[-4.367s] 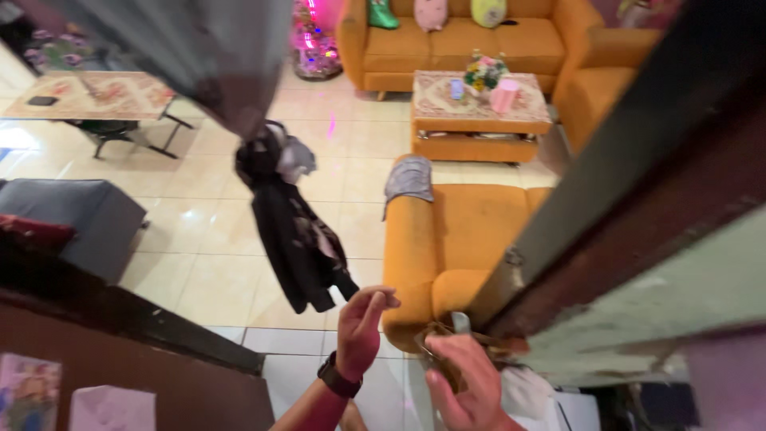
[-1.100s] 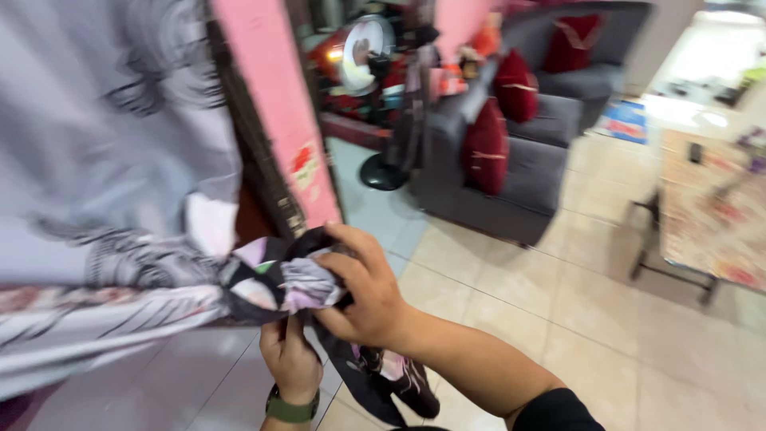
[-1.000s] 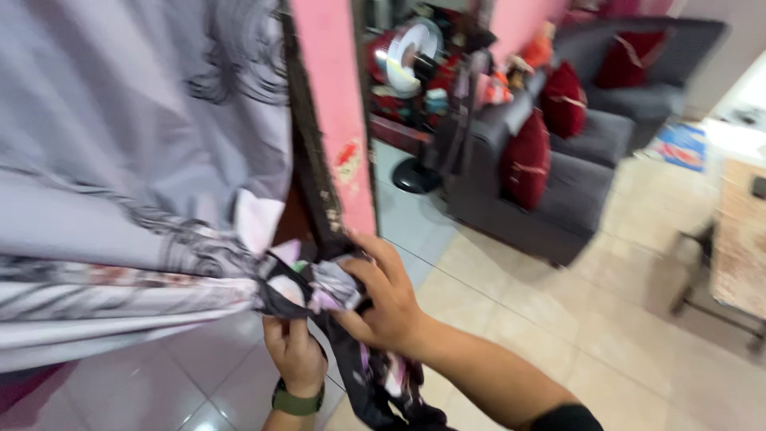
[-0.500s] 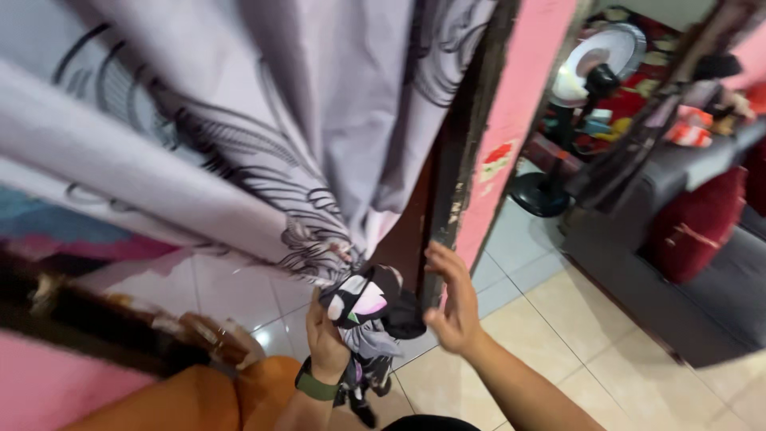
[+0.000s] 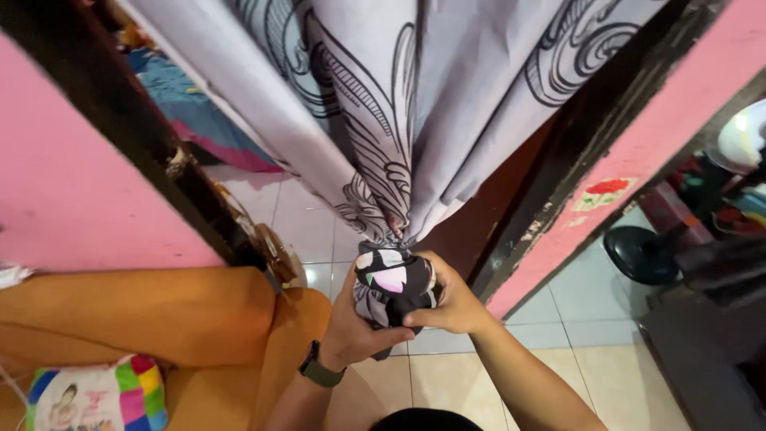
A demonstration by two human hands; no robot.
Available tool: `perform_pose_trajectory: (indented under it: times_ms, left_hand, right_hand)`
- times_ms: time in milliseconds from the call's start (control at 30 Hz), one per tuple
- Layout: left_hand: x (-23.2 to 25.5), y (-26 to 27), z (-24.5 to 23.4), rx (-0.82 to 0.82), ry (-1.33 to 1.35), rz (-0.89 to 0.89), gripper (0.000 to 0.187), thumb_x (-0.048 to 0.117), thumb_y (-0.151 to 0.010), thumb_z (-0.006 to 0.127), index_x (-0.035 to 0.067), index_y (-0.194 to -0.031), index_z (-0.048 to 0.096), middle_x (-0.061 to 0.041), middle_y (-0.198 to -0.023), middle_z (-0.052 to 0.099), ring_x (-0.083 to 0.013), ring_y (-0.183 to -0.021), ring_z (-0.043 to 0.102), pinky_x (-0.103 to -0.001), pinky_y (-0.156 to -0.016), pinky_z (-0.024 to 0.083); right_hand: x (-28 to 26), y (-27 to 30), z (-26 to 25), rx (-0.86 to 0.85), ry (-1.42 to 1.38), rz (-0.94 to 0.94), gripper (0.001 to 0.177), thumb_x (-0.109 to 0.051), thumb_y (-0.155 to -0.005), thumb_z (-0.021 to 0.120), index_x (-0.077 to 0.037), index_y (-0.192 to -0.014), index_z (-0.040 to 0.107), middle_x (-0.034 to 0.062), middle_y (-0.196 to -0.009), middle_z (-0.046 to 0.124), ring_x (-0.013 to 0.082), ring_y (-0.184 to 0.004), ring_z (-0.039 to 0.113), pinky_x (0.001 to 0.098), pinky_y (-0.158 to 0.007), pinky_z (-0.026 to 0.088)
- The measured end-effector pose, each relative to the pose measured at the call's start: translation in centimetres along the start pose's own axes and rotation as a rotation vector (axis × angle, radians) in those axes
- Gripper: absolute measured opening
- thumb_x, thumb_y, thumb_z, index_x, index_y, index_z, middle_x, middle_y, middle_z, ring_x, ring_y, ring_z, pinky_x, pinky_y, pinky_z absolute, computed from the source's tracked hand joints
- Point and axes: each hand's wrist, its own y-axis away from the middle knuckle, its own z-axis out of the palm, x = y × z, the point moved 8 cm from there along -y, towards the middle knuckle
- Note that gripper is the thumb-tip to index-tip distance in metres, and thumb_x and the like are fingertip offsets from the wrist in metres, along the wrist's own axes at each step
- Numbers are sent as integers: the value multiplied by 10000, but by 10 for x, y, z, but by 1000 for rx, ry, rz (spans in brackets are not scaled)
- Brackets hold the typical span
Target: The person walks through a home and operates several wall switches and a fan control. They toggle a switch in a bedroom, adjust a curtain, then operate switches and a fan in the living room, and finally toggle a switch in a storage area.
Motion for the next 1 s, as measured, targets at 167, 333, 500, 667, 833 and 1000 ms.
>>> perform_pose_trajectory:
  times_ms: [167, 333, 500, 667, 833, 1000]
  left_hand:
    - [-4, 5, -2, 135, -60, -3, 884, 105, -738, 916, -30, -1466, 433, -106, -1296, 660, -180, -1192, 649, -342, -1044, 532]
    - [-29, 10, -10, 387, -97, -25, 595, 28, -789, 854, -19, -1306, 564, -75, -1150, 713, -138, -1049, 680, -300, -925, 565]
    - [-55, 10, -34, 628, -43, 0, 382, -55, -855, 665, -17, -1229, 598, -59, -1077, 699, -120, -975, 667, -269, -862, 550]
    - [-76, 7, -49, 590, -29, -61, 314, -44, -894, 624, -9, -1206, 612, -61, -1025, 702, -117, -926, 654, -269, -802, 543]
    - [-88, 12, -15, 510, 82, -28, 329, -4, -914, 672, 0, -1233, 589, -51, -1098, 690, -114, -975, 646, -281, -855, 544]
    - [-92, 18, 7, 454, -96, -78, 480, 55, -854, 796, -17, -1268, 564, -66, -1142, 695, -141, -1032, 652, -307, -908, 535]
  right_hand:
    - [21, 5, 0, 112, 2, -3, 417, 42, -762, 897, -22, -1088, 645, -21, -998, 676, 88, -960, 595, 289, -895, 511]
    - [39, 0, -1, 253, 0, 79, 310, 41, -818, 792, -7, -1105, 685, -20, -980, 719, 83, -913, 626, 273, -848, 539]
    - [20, 9, 22, 285, -4, -27, 349, -6, -870, 759, -16, -1194, 629, 7, -1046, 660, 122, -974, 606, 289, -865, 507]
    - [-28, 9, 28, 201, 334, -324, 514, 13, -703, 845, 13, -1166, 621, 84, -1174, 596, 208, -1063, 599, 325, -920, 489]
    - [5, 2, -1, 316, 332, -178, 299, 22, -743, 831, -1, -1010, 699, 80, -1046, 675, 207, -906, 663, 303, -811, 545]
    - [69, 4, -37, 452, 489, -47, 365, 51, -713, 777, 8, -1062, 679, 100, -989, 717, 197, -888, 698, 303, -801, 551]
